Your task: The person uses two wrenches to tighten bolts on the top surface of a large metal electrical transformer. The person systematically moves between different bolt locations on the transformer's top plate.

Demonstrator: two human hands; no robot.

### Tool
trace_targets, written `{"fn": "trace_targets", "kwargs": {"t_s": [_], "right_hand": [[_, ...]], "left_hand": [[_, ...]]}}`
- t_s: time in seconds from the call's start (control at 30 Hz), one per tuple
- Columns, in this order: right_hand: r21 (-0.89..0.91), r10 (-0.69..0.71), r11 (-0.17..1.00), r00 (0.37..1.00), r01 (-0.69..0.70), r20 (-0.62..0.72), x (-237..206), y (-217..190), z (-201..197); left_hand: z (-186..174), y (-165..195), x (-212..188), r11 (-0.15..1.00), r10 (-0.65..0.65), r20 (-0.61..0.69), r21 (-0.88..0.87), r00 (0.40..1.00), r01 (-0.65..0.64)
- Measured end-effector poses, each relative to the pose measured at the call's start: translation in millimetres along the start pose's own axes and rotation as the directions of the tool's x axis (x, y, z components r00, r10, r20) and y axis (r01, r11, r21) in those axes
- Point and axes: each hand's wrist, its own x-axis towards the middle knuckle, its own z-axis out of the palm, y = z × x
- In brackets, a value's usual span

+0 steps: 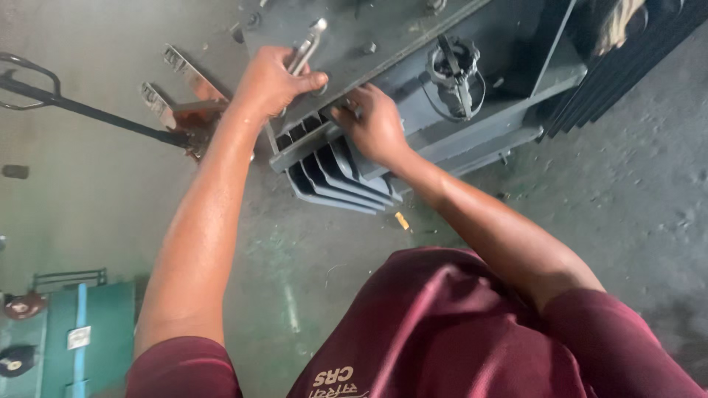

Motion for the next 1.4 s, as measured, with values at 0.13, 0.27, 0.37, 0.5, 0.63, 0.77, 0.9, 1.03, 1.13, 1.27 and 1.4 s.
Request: {"fn": "trace_targets", "kwargs": {"t_s": [0.13,0.27,0.37,0.5,0.63,0.77,0.9,1.03,1.13,1.27,1.4], "right_hand": [[-0.357,-0.402,0.861,0.914,0.362,-0.044,4.9,-11.6,-49.7],[-0.611,-0.511,0.687,0.86,0.393,-0.021,60.4,-3.1,-38.6],[-0.605,-0.397,0.706,0.913,0.367,0.091,90.9,8.9,-12.3],[-0.579,-0.373,0.732,0.922,0.36,0.101,104.9,18.2,17.7],[-0.636,-0.397,0.677,0.912,0.37,0.108,107.1,2.1,36.1],[-0.658,-0.409,0.668,0.91,0.347,0.065,107.1,-11.3,51.7],[-0.629,-0.404,0.72,0.914,0.294,-0.036,79.7,-41.1,74.9],[0.485,0.046,0.865,0.943,0.127,-0.329,-0.1,-62.1,122.0],[0.867,0.457,0.481,0.881,-0.131,-0.121,-58.2,-52.7,176.0],[0.966,0.66,-0.12,0.708,-0.228,0.249,-58.7,-12.6,230.0],[0.957,0.554,-0.286,0.807,-0.045,0.203,-20.6,26.0,245.1]], "left_hand": [[-12.0,29.4,12.6,0.995,0.016,0.011,0.1,1.0,-0.017],[-12.2,-4.6,8.4,0.975,0.057,0.058,0.21,0.997,-0.068],[-25.7,-15.7,-2.0,0.957,0.107,0.029,0.267,0.994,-0.111],[-40.0,-26.9,-10.8,0.971,0.032,0.066,0.234,0.997,-0.046],[-57.1,-27.2,-21.7,0.967,0.091,0.122,0.226,0.988,-0.117],[-74.9,-52.8,-14.4,0.96,0.054,0.167,0.264,0.984,-0.097],[-80.9,-88.7,-3.4,0.932,0.305,0.129,0.165,0.944,-0.323],[-89.1,-121.2,9.5,0.946,0.19,0.179,0.231,0.965,-0.229],[-93.9,-130.0,21.4,0.925,0.272,0.183,0.222,0.945,-0.309],[-86.8,-119.7,39.7,0.926,0.209,0.253,0.258,0.944,-0.274],[-71.0,-104.2,43.6,0.918,0.24,0.22,0.265,0.946,-0.294]]}}
